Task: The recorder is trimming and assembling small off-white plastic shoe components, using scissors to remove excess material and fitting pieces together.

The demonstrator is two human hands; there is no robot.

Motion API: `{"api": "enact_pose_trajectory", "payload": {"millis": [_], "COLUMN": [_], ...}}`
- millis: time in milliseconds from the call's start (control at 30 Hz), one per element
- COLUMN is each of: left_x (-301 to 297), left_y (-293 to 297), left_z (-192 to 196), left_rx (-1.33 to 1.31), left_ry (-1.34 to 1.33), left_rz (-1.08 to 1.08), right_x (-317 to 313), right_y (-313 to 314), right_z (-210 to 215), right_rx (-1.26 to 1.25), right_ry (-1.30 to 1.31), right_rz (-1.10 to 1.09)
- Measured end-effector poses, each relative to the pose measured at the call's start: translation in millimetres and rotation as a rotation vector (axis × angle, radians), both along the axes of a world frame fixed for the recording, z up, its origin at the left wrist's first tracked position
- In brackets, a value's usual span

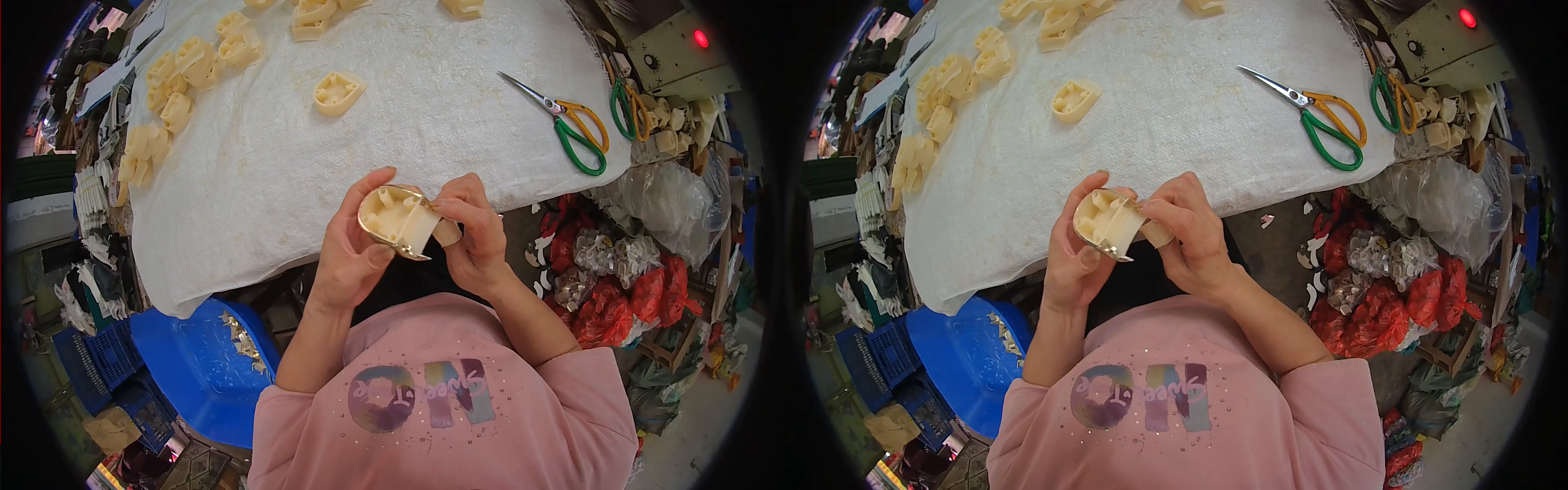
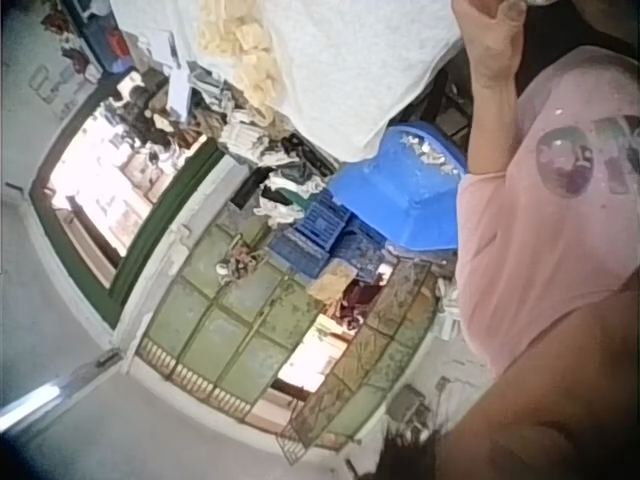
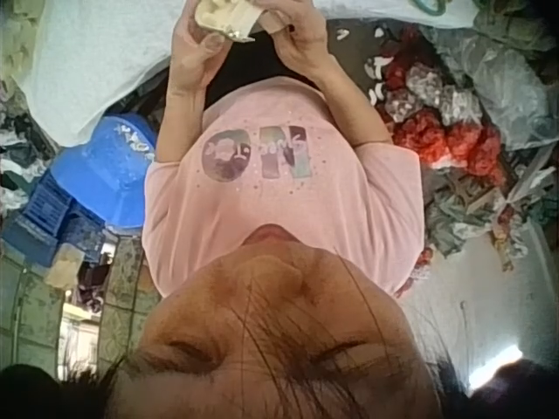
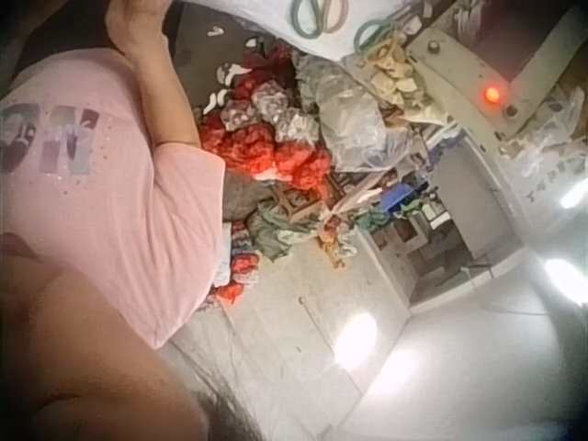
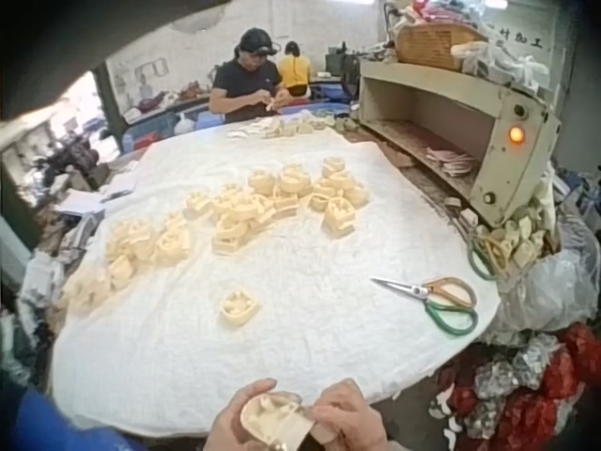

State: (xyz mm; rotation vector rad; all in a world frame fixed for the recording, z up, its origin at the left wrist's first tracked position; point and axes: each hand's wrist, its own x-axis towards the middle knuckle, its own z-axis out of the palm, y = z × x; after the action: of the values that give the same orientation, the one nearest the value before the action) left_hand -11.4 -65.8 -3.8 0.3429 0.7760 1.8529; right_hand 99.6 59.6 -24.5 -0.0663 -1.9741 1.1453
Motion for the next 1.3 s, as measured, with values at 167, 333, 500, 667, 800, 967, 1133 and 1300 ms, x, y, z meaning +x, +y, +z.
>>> {"api": "enact_pose_trajectory", "payload": {"millis": [167,333,500,667,800,967,1133,1300], "left_x": [-10,-5,-11,-7,-7,-10,-22,-28], "left_y": [-4,-3,-6,-2,-6,-8,-14,-17], "left_z": [0,-3,-8,-7,-5,-3,2,9], "left_rx": [-0.114,-0.131,-0.15,-0.15,-0.234,-0.299,-0.366,-0.376], "left_ry": [0.566,0.813,0.897,0.924,0.828,0.895,1.252,1.348], "left_rz": [-0.077,0.066,0.1,0.111,0.133,0.149,0.204,0.2], "right_x": [5,9,42,85,76,72,74,70], "right_y": [8,21,92,172,168,156,102,72], "right_z": [4,10,17,-1,20,24,61,88], "right_rx": [-0.028,-0.073,0.24,0.636,0.574,0.63,0.53,0.587], "right_ry": [-0.053,-0.144,-0.335,-0.74,-0.829,-0.774,-0.668,-0.925], "right_rz": [0.022,0.033,-0.519,-0.673,-0.571,-0.631,-0.426,0.154]}}
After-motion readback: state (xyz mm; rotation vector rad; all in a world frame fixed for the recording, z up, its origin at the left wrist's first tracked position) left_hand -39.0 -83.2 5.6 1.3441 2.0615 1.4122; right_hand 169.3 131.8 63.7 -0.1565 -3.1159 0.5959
